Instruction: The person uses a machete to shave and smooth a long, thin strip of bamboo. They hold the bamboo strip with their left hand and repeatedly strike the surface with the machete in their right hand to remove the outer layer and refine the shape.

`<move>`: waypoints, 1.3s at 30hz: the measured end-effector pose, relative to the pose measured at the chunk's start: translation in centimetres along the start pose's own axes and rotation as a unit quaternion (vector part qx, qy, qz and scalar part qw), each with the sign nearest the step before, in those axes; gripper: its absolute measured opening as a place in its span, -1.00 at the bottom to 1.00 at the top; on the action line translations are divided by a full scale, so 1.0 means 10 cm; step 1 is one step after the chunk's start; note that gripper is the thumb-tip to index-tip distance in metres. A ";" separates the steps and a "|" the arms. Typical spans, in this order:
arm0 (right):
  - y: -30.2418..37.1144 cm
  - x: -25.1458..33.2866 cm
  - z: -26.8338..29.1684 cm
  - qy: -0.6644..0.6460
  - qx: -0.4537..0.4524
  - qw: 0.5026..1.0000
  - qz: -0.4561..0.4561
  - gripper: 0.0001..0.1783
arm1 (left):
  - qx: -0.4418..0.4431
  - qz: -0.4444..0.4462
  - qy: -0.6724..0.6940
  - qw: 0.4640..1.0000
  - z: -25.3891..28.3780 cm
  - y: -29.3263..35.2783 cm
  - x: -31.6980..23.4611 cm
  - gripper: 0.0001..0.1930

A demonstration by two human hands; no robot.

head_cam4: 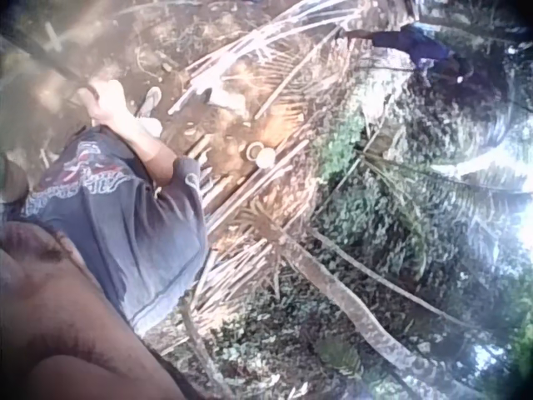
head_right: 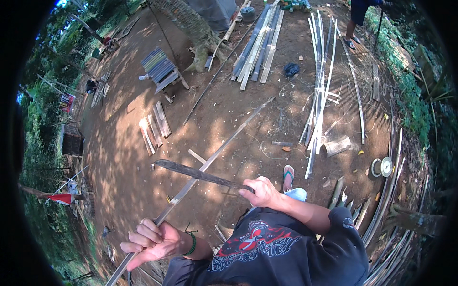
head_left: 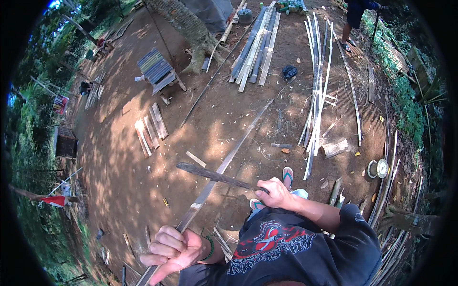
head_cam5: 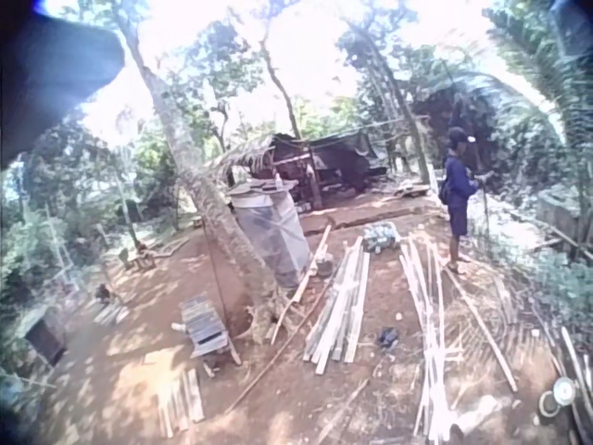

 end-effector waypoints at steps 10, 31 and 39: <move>-0.40 -0.52 0.25 -0.002 -0.047 0.997 -0.067 -0.38 | -0.023 0.008 -0.041 0.999 0.05 -0.10 0.09 -0.43; -0.51 -0.60 0.10 -0.029 -0.034 0.992 -0.121 -0.40 | -0.197 0.004 -0.211 0.957 -0.04 -0.28 0.30 -0.65; -0.57 -0.44 0.10 0.000 0.041 0.995 0.092 -0.59 | -0.115 0.010 -0.148 0.982 -0.02 -0.28 0.32 -0.47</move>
Point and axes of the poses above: each hand's wrist, its own y-axis away from the middle knuckle, its own z-axis out of the back of the hand, x = y × z, the point moved 4 cm from there along -y, towards the middle knuckle, and after that the axes turned 10 degrees about -y, right-handed, at the moved point
